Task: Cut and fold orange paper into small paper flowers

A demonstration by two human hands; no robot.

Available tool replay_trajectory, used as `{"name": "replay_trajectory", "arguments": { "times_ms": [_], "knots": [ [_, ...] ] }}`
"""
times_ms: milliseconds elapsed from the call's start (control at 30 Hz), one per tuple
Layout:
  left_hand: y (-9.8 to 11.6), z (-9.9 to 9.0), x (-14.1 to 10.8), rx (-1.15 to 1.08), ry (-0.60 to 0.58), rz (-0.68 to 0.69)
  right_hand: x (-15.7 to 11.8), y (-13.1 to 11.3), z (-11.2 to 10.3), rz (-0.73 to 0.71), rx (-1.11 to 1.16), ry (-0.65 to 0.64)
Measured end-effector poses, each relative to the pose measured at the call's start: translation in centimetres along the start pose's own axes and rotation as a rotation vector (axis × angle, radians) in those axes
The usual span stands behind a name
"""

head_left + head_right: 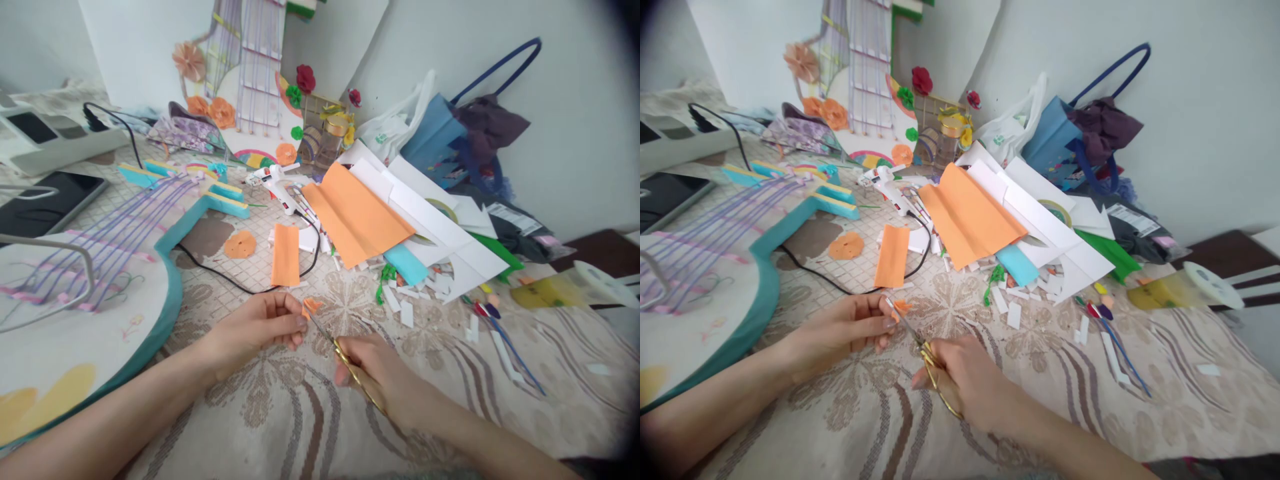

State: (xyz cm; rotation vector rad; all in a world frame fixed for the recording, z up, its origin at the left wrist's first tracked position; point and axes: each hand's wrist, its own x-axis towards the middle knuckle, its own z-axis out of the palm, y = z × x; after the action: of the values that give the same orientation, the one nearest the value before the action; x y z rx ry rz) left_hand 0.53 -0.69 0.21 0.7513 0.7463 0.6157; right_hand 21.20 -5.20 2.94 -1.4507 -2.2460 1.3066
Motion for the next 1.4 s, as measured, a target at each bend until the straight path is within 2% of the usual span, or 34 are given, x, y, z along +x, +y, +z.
{"name": "replay_trajectory", "arguments": {
  "times_ms": [133, 333, 533, 633, 767, 967, 1400],
  "knots": [
    [-0.2, -0.1, 0.1, 0.072, -0.021, -0.04, -0.5, 0.1, -0.1, 0.022, -0.002, -0.008],
    [-0.1, 0.0, 0.1, 0.074, -0.051, -0.064, -1.0, 0.8, -0.4, 0.135, 0.09, -0.103],
    [0.0, 0.0, 0.1, 0.057, -0.079, -0.034, -1.4, 1.3, -0.6, 0.068, 0.055, -0.107],
    [-0.2, -0.2, 0.2, 0.03, -0.08, -0.024, -1.3, 1.0, -0.6, 0.106, -0.003, -0.101],
    [-0.4, -0.2, 0.3, 0.018, -0.061, -0.023, -1.0, 0.6, -0.3, 0.169, -0.138, -0.04],
    [-0.4, 0.0, 0.4, 0.069, -0.022, -0.009, -0.9, 0.6, -0.1, 0.148, -0.247, 0.022],
    [-0.9, 0.3, 0.5, 0.063, 0.061, 0.017, -0.4, 0.0, -0.4, 0.099, -0.108, 0.0]
  ]
}}
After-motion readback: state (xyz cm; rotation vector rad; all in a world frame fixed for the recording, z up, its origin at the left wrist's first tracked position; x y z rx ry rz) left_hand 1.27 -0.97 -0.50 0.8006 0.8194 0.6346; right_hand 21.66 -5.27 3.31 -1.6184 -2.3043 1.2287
